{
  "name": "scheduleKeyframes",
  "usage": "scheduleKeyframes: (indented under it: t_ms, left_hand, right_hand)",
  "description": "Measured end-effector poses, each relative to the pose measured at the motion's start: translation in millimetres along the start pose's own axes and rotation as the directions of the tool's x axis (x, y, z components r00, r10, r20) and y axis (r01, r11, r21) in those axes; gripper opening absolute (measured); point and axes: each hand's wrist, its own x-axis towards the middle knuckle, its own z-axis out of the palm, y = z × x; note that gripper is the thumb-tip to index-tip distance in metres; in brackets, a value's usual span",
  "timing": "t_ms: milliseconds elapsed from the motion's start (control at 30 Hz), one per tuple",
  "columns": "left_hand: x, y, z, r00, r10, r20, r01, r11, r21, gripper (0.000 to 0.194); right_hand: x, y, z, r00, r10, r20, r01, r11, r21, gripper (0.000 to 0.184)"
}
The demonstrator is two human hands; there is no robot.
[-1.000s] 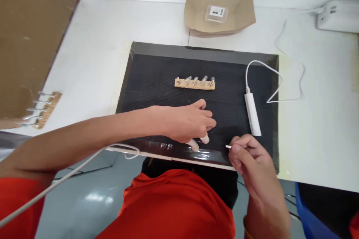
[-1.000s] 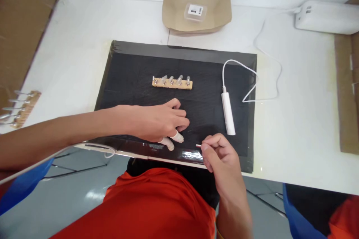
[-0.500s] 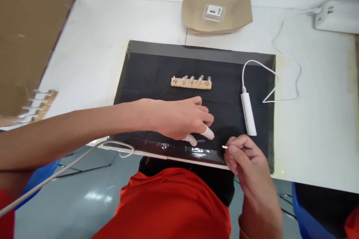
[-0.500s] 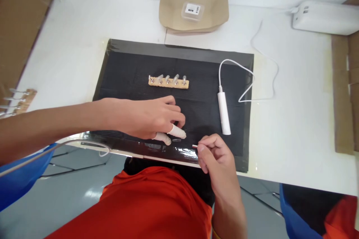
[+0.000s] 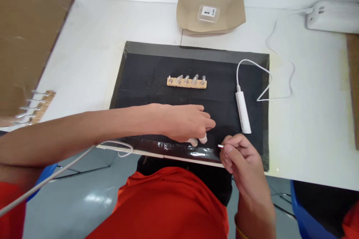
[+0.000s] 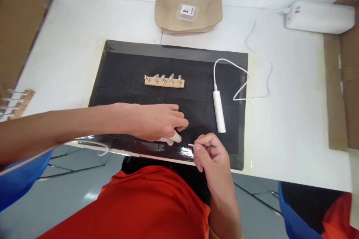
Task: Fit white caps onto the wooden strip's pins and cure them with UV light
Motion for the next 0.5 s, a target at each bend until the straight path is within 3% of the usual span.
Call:
scheduleKeyframes:
  t_ms: [167,300,400,433,500]
  left_hand:
    - [-9,3,-6.1,0.997,0.004,-0.079,-0.011,0.996,-0.089,0.015]
    - [-41,2,-21.2,0.958,-0.193,-0.214,0.147,0.966,-0.215,0.019]
    - [-74,-1,-26.9,0.843,-0.331,-0.425,0.261,0.941,-0.216,0.014]
    - [-84,-3,-25.9,0.774,-0.372,-0.513,0.302,0.928,-0.218,0.011]
    - [-100,-7,-19.0,0.590,-0.467,-0.659,0.430,0.872,-0.234,0.009]
  right_hand:
    - [0,2,-2,1.000,-0.015,0.005,0.015,1.000,0.002,0.030]
    - [-1,5,-5,0.999,-0.028,0.028,0.028,1.000,0.012,0.029]
    - [-1,6,-7,0.999,-0.023,0.041,0.022,1.000,0.020,0.026]
    - [-1,6,-7,0.999,-0.021,0.045,0.021,1.000,0.015,0.025]
    - [0,5,-7,0.999,-0.025,0.047,0.025,1.000,-0.001,0.027]
